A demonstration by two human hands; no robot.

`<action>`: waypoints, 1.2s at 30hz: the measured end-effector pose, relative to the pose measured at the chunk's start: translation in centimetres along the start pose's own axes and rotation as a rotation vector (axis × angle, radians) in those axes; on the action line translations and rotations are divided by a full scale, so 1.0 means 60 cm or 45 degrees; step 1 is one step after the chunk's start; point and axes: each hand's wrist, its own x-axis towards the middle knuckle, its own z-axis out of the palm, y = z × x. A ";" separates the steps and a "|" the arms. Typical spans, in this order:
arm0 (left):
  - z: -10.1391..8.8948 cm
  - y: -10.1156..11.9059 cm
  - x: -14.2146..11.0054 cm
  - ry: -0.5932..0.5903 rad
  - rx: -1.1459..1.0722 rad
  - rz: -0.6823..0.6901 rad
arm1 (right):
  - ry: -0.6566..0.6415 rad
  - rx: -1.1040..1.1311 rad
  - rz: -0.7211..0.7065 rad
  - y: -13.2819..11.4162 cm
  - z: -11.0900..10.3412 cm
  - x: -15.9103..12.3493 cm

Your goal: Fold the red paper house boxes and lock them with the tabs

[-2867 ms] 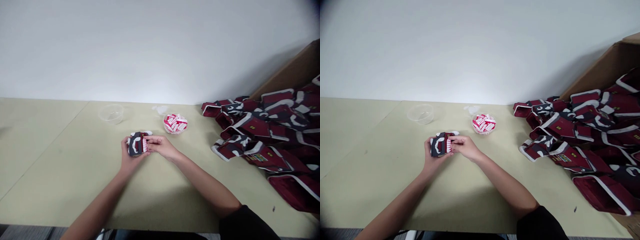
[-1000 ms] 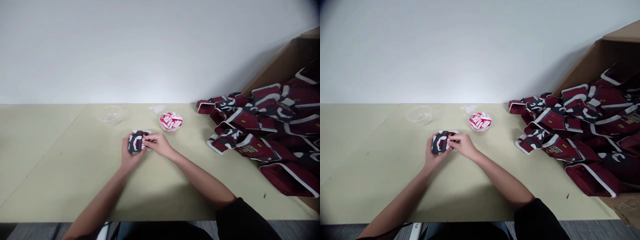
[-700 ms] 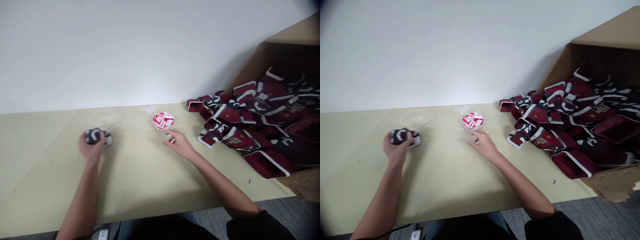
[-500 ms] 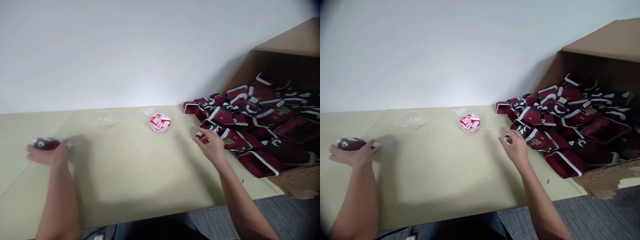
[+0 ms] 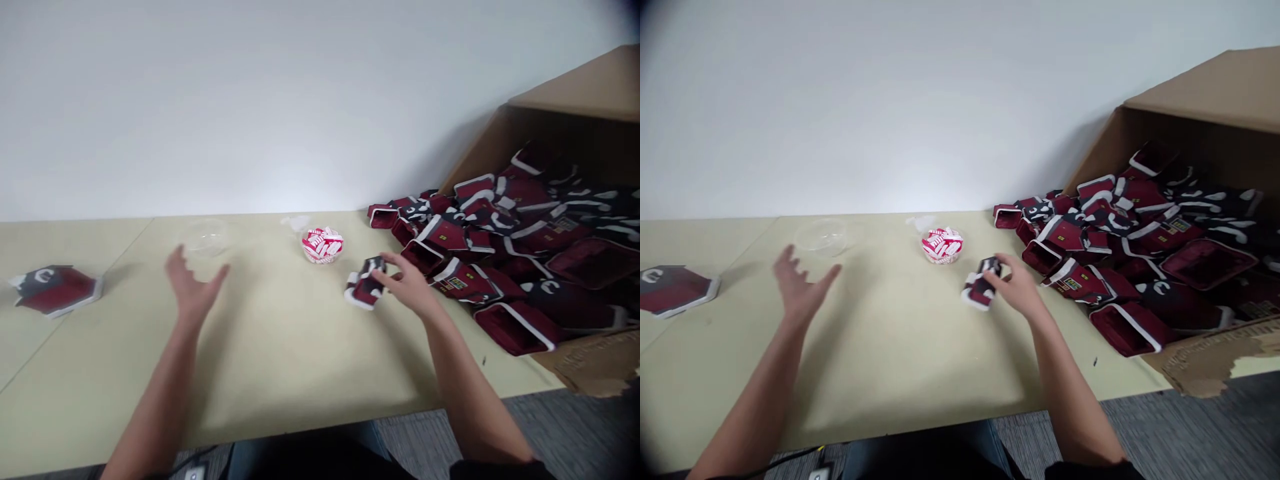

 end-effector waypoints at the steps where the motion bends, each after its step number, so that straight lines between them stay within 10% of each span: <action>1: 0.016 0.024 -0.019 -0.134 -0.083 -0.018 | -0.168 0.148 -0.054 -0.017 0.015 -0.011; 4: 0.045 0.080 -0.068 -0.710 -0.294 0.088 | -0.371 0.369 -0.188 -0.052 0.050 -0.015; 7: 0.050 0.097 -0.094 -0.962 -0.295 0.295 | -0.239 0.183 -0.272 -0.058 0.074 0.029; 11: 0.048 0.085 -0.098 -0.844 -0.209 0.393 | -0.028 -0.312 -0.284 -0.053 0.103 0.119; 18: 0.045 0.064 -0.104 -0.474 -0.102 0.046 | 0.006 -0.524 -0.235 -0.054 0.139 0.177; 23: 0.030 0.043 -0.096 -0.606 -0.389 0.085 | 0.122 -0.187 -0.334 -0.037 0.143 0.142; 29: 0.044 0.055 -0.111 -0.327 -0.081 0.111 | 0.059 0.518 -0.146 -0.050 0.176 0.044; 36: 0.046 0.051 -0.117 -0.539 -0.183 0.329 | -0.037 0.875 -0.198 -0.085 0.261 -0.061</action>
